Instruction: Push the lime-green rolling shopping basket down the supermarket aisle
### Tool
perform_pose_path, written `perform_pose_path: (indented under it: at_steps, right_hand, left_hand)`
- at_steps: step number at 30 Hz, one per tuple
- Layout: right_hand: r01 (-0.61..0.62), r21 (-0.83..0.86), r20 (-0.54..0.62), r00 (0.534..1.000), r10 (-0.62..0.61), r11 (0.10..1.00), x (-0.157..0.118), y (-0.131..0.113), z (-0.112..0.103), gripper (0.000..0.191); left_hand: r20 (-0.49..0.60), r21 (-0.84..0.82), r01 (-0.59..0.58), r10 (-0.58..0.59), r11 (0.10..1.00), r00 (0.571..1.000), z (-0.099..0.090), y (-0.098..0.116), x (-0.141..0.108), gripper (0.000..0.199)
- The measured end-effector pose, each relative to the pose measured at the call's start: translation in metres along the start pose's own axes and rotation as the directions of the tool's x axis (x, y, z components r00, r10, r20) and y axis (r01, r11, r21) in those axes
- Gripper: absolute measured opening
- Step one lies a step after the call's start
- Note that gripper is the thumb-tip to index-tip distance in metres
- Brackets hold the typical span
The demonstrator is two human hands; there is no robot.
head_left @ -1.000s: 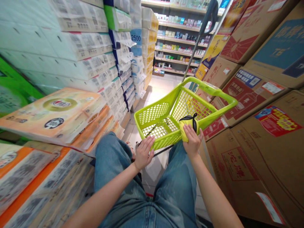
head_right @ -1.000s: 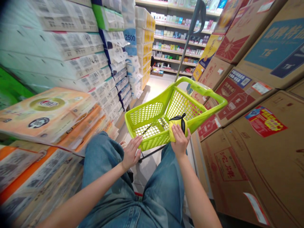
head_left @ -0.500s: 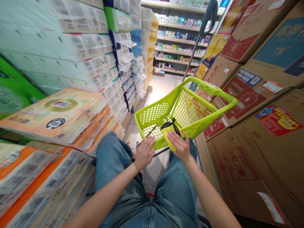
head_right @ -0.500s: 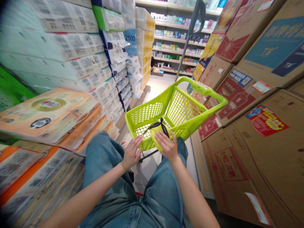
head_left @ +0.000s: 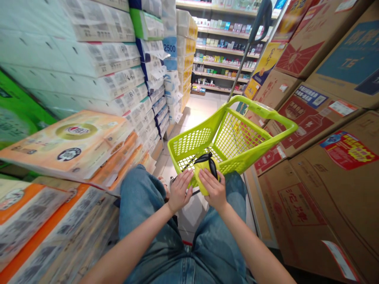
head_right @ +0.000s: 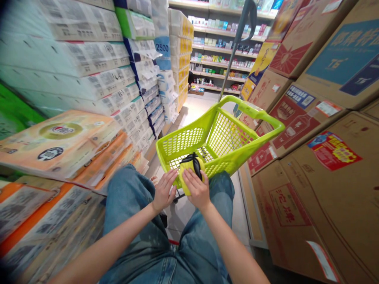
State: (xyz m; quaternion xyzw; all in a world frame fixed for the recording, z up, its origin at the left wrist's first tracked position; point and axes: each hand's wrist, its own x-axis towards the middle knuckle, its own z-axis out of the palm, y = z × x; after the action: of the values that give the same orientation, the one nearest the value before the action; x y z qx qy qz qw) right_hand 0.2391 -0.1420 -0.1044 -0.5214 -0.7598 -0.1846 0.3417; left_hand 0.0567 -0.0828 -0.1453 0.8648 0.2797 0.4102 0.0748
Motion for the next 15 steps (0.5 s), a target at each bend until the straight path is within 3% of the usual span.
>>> perform_pose_path:
  at_steps: [2, 4, 7, 11, 13, 15]
  right_hand:
    - [0.033, 0.001, 0.032, 0.999, -0.033, 0.999, 0.002, -0.007, 0.001, 0.057]
    - [0.066, -0.004, 0.072, 0.995, -0.066, 0.998, 0.002, 0.004, -0.005, 0.055]
    - [0.06, -0.036, 0.069, 0.996, -0.058, 0.998, 0.0, 0.048, -0.023, 0.052]
    - [-0.114, -0.131, -0.086, 0.991, 0.103, 0.985, -0.006, 0.101, -0.04, 0.052]
    - [-0.214, -0.17, -0.158, 0.969, 0.188, 0.962, -0.006, 0.105, -0.038, 0.052]
    - [-0.252, -0.172, -0.178, 0.959, 0.221, 0.952, -0.004, 0.09, -0.03, 0.052]
  left_hand:
    - [0.005, 0.004, 0.003, -0.003, 1.0, 1.0, -0.001, -0.001, 0.0, 0.057]
    - [0.014, 0.008, 0.0, 0.0, 1.0, 1.0, -0.002, -0.001, 0.0, 0.057]
    - [0.029, 0.02, -0.006, 0.006, 1.0, 1.0, -0.004, -0.001, 0.002, 0.057]
    - [0.021, 0.01, -0.013, 0.013, 1.0, 1.0, -0.005, 0.001, 0.002, 0.059]
    - [0.015, 0.006, -0.014, 0.014, 1.0, 1.0, -0.003, 0.001, 0.002, 0.06]
    - [0.006, 0.002, -0.007, 0.007, 1.0, 1.0, -0.002, 0.002, 0.001, 0.06]
